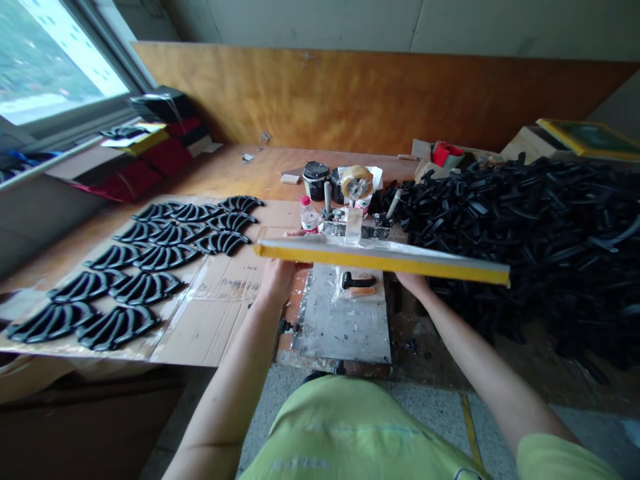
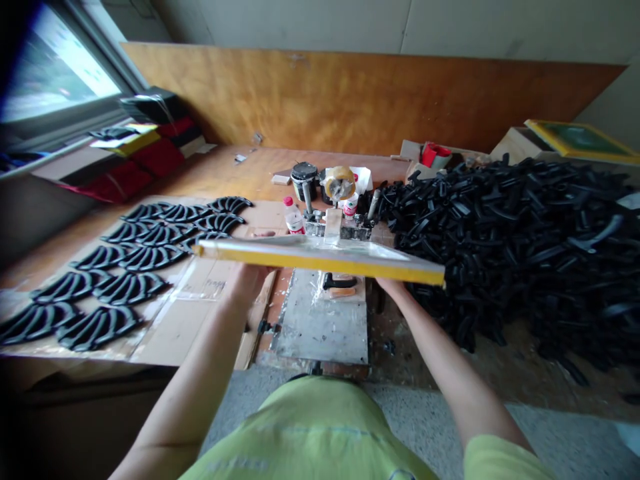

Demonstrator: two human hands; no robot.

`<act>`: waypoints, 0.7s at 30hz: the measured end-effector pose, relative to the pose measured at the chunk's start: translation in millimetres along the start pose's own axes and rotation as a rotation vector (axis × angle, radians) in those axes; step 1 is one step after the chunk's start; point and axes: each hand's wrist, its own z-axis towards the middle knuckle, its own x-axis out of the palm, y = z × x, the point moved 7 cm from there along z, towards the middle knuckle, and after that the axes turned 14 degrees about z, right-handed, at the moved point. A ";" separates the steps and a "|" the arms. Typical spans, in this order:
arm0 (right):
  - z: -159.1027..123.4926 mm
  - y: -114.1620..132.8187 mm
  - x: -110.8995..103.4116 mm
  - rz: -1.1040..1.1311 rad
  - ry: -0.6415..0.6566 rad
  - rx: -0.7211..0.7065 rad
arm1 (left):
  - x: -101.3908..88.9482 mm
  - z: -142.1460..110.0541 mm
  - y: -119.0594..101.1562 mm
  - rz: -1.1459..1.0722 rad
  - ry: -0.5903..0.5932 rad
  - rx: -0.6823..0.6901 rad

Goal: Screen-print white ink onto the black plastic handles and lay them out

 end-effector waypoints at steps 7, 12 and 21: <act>-59.5 62.9 73.0 -0.178 0.222 -0.216 | 36.1 -35.6 74.6 0.009 0.075 -0.338; -104.2 114.9 93.2 -0.007 0.329 -0.450 | 42.8 -103.0 153.4 0.049 0.256 -0.671; -79.6 -68.6 23.3 -0.260 -0.029 0.444 | -198.9 -106.2 226.3 0.747 -0.272 -0.859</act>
